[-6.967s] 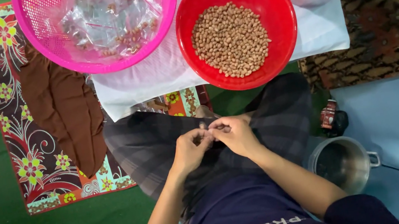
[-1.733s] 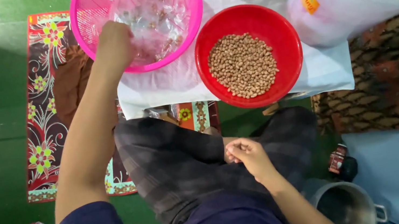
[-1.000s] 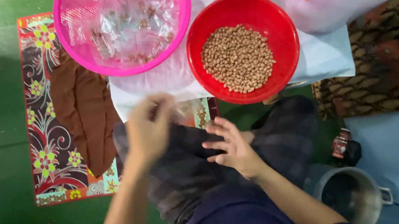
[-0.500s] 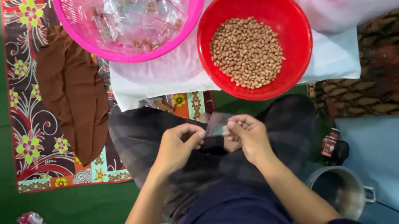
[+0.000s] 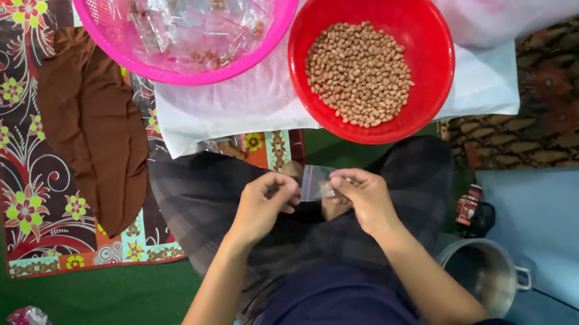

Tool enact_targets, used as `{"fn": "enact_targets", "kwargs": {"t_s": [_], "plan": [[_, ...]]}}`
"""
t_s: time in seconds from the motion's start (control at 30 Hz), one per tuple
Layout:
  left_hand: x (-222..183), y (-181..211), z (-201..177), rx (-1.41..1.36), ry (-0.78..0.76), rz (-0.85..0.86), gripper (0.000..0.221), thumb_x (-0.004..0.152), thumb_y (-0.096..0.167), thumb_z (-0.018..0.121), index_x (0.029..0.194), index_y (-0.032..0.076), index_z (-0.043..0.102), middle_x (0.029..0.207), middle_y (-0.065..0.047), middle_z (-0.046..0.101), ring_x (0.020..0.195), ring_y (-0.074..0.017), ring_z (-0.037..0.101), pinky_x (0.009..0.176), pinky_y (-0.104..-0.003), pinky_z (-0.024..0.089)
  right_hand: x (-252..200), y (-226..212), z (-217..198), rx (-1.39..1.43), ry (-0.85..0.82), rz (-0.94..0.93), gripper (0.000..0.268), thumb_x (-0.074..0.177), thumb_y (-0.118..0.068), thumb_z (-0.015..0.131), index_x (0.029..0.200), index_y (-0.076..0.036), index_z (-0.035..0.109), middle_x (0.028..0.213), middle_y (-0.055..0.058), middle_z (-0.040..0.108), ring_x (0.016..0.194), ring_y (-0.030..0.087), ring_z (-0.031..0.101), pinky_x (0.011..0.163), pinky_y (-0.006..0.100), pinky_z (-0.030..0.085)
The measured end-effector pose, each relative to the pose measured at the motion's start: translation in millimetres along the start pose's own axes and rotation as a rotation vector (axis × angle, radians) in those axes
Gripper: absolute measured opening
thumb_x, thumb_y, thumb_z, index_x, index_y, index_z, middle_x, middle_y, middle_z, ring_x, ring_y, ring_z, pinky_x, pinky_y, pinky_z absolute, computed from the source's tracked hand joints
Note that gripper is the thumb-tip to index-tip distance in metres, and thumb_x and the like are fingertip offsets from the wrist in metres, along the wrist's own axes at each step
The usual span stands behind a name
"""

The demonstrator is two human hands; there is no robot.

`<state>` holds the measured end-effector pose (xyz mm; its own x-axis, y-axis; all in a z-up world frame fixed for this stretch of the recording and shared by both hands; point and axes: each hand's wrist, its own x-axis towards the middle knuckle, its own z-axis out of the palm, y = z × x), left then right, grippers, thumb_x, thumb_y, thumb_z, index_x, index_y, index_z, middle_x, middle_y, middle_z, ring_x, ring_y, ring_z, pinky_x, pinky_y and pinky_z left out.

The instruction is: Filling small plastic bags with peanuts from a bowl while sitting on the floor.

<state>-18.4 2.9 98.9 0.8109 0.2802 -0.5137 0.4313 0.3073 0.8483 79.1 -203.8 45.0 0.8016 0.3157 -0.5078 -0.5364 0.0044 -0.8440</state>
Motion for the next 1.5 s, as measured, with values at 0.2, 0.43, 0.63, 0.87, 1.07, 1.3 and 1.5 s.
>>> {"fn": "enact_targets", "kwargs": {"t_s": [0.2, 0.43, 0.63, 0.87, 1.07, 1.3, 1.5], "plan": [[-6, -1, 1, -0.086, -0.133, 0.034, 0.036, 0.084, 0.009, 0.083, 0.114, -0.006, 0.071, 0.091, -0.019, 0.073, 0.075, -0.0234, 0.075, 0.064, -0.035, 0.067, -8, -13, 14, -0.113, -0.051, -0.002, 0.017, 0.086, 0.003, 0.077, 0.103, 0.005, 0.077, 0.075, 0.020, 0.076, 0.059, 0.023, 0.076, 0.053, 0.027, 0.064], [2, -9, -2, 0.133, -0.038, 0.050, 0.013, 0.084, 0.006, 0.081, 0.095, 0.000, 0.080, 0.066, -0.016, 0.074, 0.054, -0.0176, 0.069, 0.051, -0.027, 0.058, -12, -16, 14, -0.091, -0.056, 0.004, 0.020, 0.084, 0.003, 0.078, 0.104, 0.004, 0.078, 0.072, 0.016, 0.075, 0.057, 0.020, 0.075, 0.051, 0.023, 0.062], [3, -13, -1, 0.052, 0.010, 0.037, 0.015, 0.081, 0.003, 0.083, 0.093, -0.004, 0.078, 0.065, -0.018, 0.074, 0.054, -0.0166, 0.069, 0.055, -0.026, 0.058, 2, 2, 3, 0.015, 0.026, -0.011, 0.025, 0.086, 0.002, 0.076, 0.110, 0.005, 0.074, 0.072, 0.014, 0.073, 0.056, 0.019, 0.072, 0.051, 0.024, 0.060], [0, -20, 8, 0.166, 0.071, 0.022, 0.012, 0.081, 0.008, 0.083, 0.091, 0.003, 0.081, 0.067, -0.013, 0.073, 0.057, -0.0157, 0.068, 0.056, -0.026, 0.056, -14, -4, 4, -0.522, 0.018, -0.290, 0.019, 0.081, -0.018, 0.089, 0.093, -0.013, 0.076, 0.086, 0.002, 0.074, 0.083, 0.013, 0.071, 0.078, 0.025, 0.056], [2, -42, 23, 0.420, 0.023, 0.058, 0.009, 0.077, 0.018, 0.084, 0.086, 0.016, 0.083, 0.069, -0.003, 0.073, 0.064, -0.0148, 0.067, 0.061, -0.028, 0.054, -27, -20, 23, -0.503, -0.231, -0.215, 0.016, 0.077, -0.010, 0.091, 0.085, -0.007, 0.078, 0.068, 0.003, 0.068, 0.056, 0.009, 0.068, 0.053, 0.020, 0.058], [-12, -13, 23, 0.376, -0.063, 0.038, 0.012, 0.077, 0.014, 0.086, 0.080, 0.006, 0.077, 0.065, -0.008, 0.070, 0.061, -0.0168, 0.064, 0.058, -0.031, 0.054, -36, -49, 24, -0.612, -0.274, -0.177, 0.005, 0.086, -0.008, 0.077, 0.084, -0.004, 0.079, 0.069, 0.012, 0.073, 0.058, 0.016, 0.071, 0.058, 0.028, 0.061], [-8, -15, 25, 0.091, -0.223, -0.048, 0.012, 0.096, 0.011, 0.068, 0.092, 0.000, 0.068, 0.075, -0.015, 0.069, 0.069, -0.0241, 0.073, 0.063, -0.034, 0.064, -37, -60, 23, -0.707, -0.354, -0.219, 0.010, 0.093, -0.007, 0.069, 0.088, -0.005, 0.077, 0.073, 0.010, 0.075, 0.071, 0.019, 0.076, 0.065, 0.033, 0.062]]}}
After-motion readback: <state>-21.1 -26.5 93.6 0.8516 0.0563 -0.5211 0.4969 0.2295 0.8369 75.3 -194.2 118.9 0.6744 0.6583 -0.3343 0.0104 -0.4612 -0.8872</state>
